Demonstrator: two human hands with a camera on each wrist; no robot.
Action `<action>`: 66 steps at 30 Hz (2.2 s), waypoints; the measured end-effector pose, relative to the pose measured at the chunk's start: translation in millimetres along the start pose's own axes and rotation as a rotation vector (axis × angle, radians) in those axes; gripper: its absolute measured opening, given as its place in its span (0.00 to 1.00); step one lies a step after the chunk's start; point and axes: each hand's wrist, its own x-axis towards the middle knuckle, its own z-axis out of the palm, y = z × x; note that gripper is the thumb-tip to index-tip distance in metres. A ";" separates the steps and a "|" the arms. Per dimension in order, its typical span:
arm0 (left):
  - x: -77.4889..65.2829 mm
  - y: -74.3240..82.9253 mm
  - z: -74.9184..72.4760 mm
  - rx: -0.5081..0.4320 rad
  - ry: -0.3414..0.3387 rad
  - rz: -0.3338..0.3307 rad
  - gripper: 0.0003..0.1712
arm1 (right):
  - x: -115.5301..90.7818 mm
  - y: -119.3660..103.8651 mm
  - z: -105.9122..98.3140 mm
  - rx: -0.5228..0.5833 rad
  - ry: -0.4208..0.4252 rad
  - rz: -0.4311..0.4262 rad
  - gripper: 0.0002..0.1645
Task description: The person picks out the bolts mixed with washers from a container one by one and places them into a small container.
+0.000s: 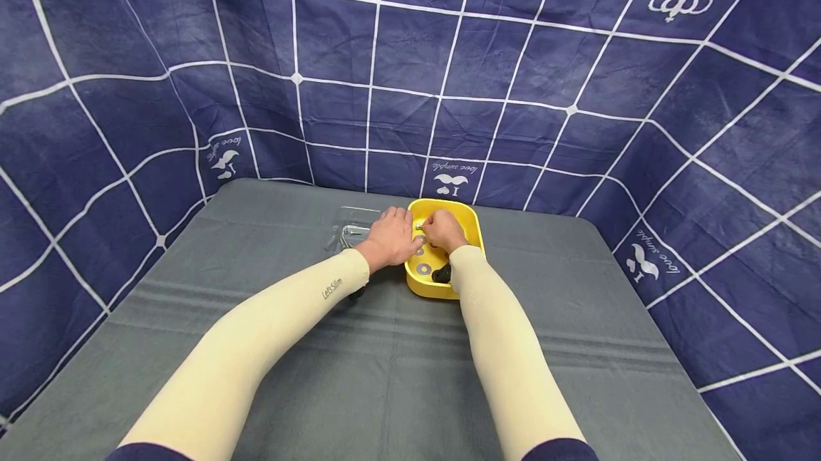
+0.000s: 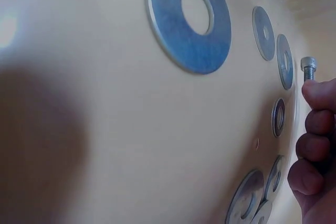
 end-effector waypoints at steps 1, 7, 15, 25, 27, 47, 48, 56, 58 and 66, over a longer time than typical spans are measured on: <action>0.0 -0.4 -0.5 0.002 0.001 0.001 0.38 | -0.7 -0.3 -0.7 0.002 0.004 0.001 0.14; 0.1 -2.3 -3.0 0.008 -0.011 0.002 0.39 | -3.5 -0.1 -3.5 -0.025 0.049 -0.037 0.16; 1.3 -4.8 -5.7 0.008 -0.028 0.004 0.39 | -7.8 1.1 -9.1 -0.029 0.107 -0.077 0.13; -1.9 -11.1 -12.2 0.001 -0.014 0.006 0.39 | -15.7 -7.2 -20.1 -0.033 0.082 -0.127 0.13; -2.5 -13.3 -13.3 -0.004 -0.006 0.003 0.39 | -15.8 -9.0 -22.2 -0.051 0.087 -0.146 0.13; -12.5 -50.2 -23.4 0.028 0.030 -0.034 0.39 | -14.6 -36.9 -35.0 -0.056 0.097 -0.278 0.15; -13.5 -52.0 -23.7 0.027 0.030 -0.037 0.39 | -14.6 -38.4 -35.1 -0.057 0.100 -0.282 0.15; -21.9 -66.5 -26.3 0.019 0.040 -0.062 0.39 | -13.8 -49.4 -33.0 -0.046 0.126 -0.330 0.12; -23.9 -70.4 -26.5 0.020 0.038 -0.067 0.40 | -13.8 -52.2 -32.0 -0.045 0.128 -0.341 0.12; -31.5 -83.6 -25.4 0.013 0.021 -0.095 0.39 | -12.2 -62.0 -25.6 -0.019 0.082 -0.357 0.15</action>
